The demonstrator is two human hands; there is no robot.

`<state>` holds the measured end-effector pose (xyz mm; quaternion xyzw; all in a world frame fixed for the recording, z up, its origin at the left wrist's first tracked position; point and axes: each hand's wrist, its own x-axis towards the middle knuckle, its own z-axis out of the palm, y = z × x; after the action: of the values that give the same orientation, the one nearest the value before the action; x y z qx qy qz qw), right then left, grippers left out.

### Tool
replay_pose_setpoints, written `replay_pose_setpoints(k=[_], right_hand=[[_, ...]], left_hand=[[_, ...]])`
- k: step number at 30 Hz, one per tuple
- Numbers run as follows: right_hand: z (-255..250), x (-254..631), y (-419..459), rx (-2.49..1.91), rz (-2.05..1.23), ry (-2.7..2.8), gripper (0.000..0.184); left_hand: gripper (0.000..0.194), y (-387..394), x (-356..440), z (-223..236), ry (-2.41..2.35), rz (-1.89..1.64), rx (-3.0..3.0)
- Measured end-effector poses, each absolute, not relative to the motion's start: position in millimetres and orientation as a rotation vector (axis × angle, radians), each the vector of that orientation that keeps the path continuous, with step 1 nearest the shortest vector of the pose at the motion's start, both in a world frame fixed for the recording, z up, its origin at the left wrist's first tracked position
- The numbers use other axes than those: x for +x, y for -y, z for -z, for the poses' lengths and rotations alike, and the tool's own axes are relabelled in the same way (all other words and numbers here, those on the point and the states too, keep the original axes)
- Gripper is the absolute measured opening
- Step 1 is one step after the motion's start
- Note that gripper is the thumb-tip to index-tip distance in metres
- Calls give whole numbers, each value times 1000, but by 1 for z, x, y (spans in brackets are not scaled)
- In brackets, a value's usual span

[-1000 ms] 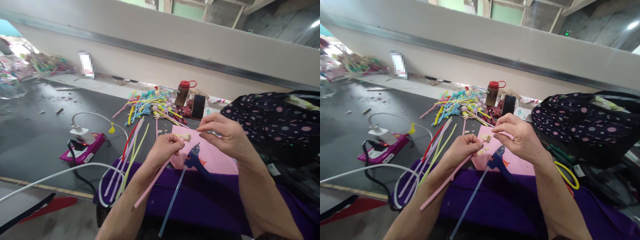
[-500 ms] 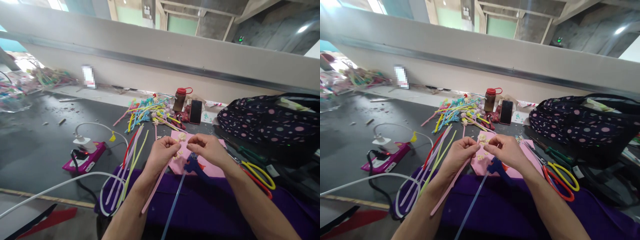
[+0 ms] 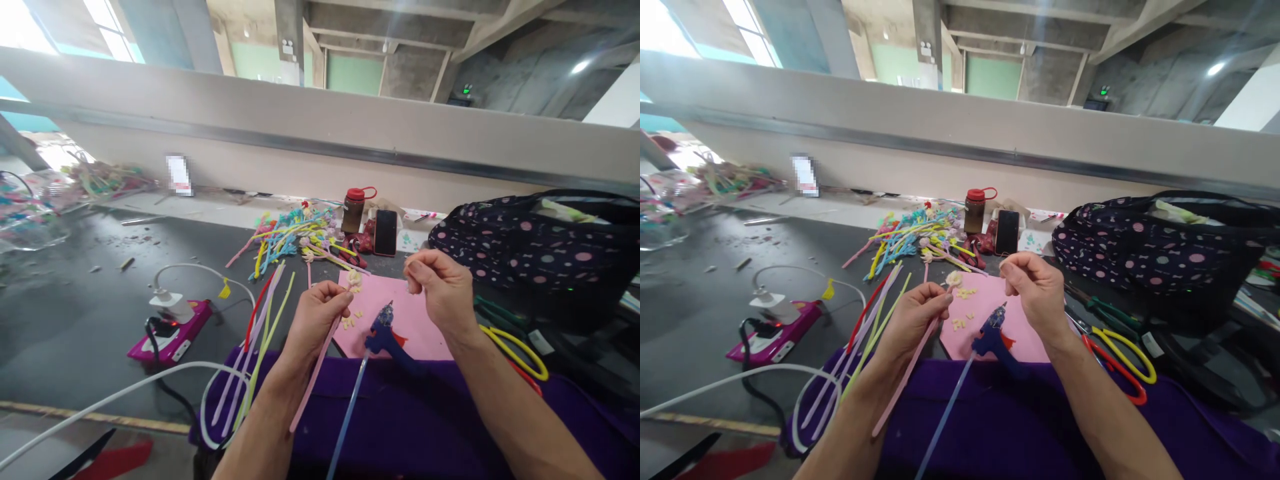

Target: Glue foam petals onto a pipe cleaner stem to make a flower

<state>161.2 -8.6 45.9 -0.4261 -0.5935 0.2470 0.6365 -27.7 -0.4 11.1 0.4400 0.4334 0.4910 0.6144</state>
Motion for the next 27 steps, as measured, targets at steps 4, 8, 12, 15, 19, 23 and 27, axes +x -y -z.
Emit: replay_pose_setpoints(k=[4,8,12,15,19,23,27], right_hand=[[-47,157,12,-968,-616,1410,10],[-45,154,13,-996,-690,1480,13],[-39,148,11,-1074,-785,1559,16],[-35,142,11,-1102,-814,1659,15],[-35,138,13,-1150,-807,1691,14],[-35,136,13,-1162,-712,1572,11],[-35,135,11,-1123,-731,1551,28]], left_hand=[[24,-1,-32,-10,-906,-1126,951],[24,-4,-37,-8,-841,-1089,915],[24,-5,-40,-8,-766,-1056,892],[25,-4,-40,-10,-777,-1054,874],[25,-3,-37,-10,-815,-1093,899],[22,0,-31,-9,-876,-1184,948],[17,4,-26,-10,-964,-1277,1084]])
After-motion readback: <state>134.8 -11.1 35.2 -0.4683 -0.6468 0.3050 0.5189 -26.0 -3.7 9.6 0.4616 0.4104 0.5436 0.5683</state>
